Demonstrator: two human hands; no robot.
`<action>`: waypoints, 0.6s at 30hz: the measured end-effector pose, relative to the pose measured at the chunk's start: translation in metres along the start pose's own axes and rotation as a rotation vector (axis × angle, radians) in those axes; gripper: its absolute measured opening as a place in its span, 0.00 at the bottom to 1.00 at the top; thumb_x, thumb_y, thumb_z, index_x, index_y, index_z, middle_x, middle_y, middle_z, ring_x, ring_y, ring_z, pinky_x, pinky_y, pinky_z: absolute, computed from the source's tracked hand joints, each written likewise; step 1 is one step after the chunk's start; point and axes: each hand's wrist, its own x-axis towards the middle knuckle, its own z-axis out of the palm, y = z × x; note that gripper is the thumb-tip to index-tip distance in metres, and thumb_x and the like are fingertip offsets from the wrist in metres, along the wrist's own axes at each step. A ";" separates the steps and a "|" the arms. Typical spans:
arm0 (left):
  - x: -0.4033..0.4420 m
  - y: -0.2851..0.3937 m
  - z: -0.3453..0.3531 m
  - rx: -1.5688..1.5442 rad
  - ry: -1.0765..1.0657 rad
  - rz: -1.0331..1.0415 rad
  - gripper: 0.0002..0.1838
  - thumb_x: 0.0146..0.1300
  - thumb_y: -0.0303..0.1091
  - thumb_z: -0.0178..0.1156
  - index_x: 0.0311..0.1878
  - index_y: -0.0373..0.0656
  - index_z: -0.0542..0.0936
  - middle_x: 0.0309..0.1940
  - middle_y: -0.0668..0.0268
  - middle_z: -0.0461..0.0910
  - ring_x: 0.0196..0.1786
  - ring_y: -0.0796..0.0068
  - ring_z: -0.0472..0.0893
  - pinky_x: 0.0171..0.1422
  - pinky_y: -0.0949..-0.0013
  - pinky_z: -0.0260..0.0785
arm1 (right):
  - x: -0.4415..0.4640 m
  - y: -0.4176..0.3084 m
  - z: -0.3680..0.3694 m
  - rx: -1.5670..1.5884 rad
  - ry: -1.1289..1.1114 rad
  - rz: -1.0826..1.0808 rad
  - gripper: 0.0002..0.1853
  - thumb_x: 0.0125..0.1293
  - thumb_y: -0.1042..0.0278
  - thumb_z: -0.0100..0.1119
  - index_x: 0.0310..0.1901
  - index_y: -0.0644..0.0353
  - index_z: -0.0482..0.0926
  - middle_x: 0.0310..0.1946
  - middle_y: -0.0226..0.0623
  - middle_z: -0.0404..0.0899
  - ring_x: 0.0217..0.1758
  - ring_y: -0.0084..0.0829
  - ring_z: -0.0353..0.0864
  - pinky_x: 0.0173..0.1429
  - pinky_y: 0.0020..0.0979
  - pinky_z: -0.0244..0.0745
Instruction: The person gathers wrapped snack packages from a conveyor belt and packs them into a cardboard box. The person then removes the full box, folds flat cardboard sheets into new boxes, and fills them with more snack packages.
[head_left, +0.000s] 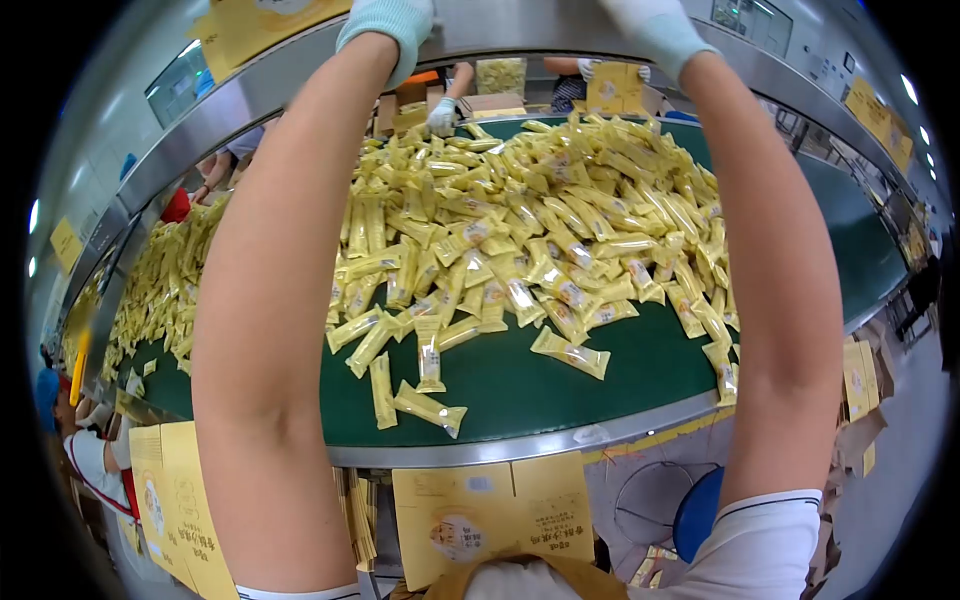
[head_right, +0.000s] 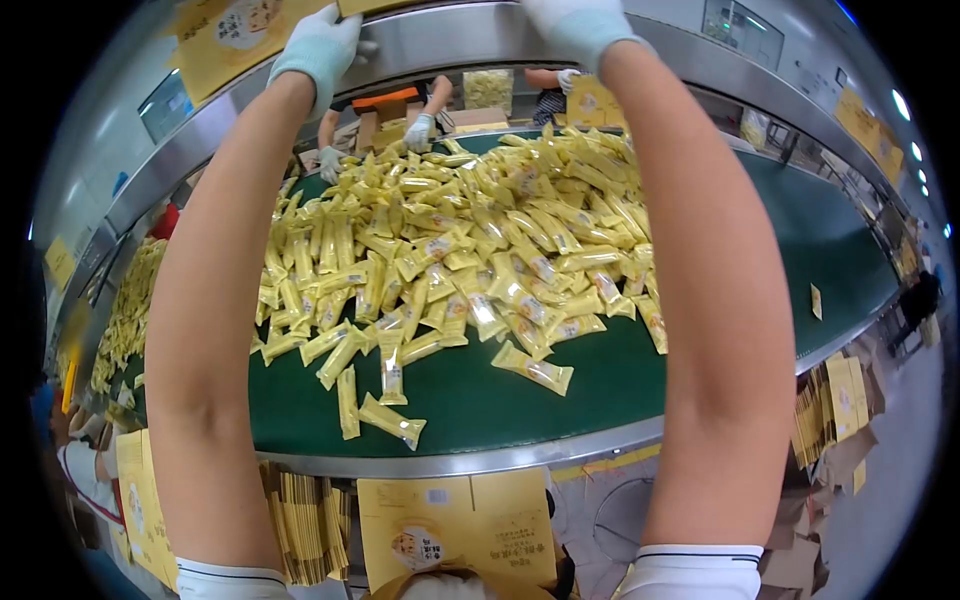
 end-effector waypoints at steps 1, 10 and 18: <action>-0.003 -0.034 0.021 0.288 0.255 0.258 0.26 0.76 0.47 0.51 0.69 0.39 0.72 0.39 0.51 0.88 0.36 0.55 0.88 0.48 0.53 0.80 | -0.019 -0.016 -0.010 -0.129 -0.106 0.032 0.42 0.72 0.38 0.51 0.77 0.62 0.60 0.74 0.57 0.64 0.74 0.57 0.65 0.78 0.46 0.60; -0.285 0.075 -0.072 -0.308 -0.824 -0.173 0.19 0.68 0.40 0.65 0.56 0.38 0.84 0.49 0.51 0.87 0.56 0.54 0.85 0.67 0.58 0.71 | -0.233 0.047 -0.050 0.448 -0.853 -0.008 0.20 0.77 0.59 0.52 0.64 0.57 0.78 0.62 0.43 0.80 0.63 0.38 0.79 0.72 0.39 0.68; -0.579 0.062 -0.196 0.347 -0.382 -0.432 0.27 0.65 0.32 0.64 0.64 0.29 0.72 0.61 0.43 0.73 0.63 0.48 0.73 0.70 0.52 0.64 | -0.541 -0.029 -0.117 0.456 -1.239 0.889 0.31 0.73 0.44 0.53 0.66 0.61 0.73 0.63 0.58 0.76 0.62 0.52 0.78 0.66 0.44 0.73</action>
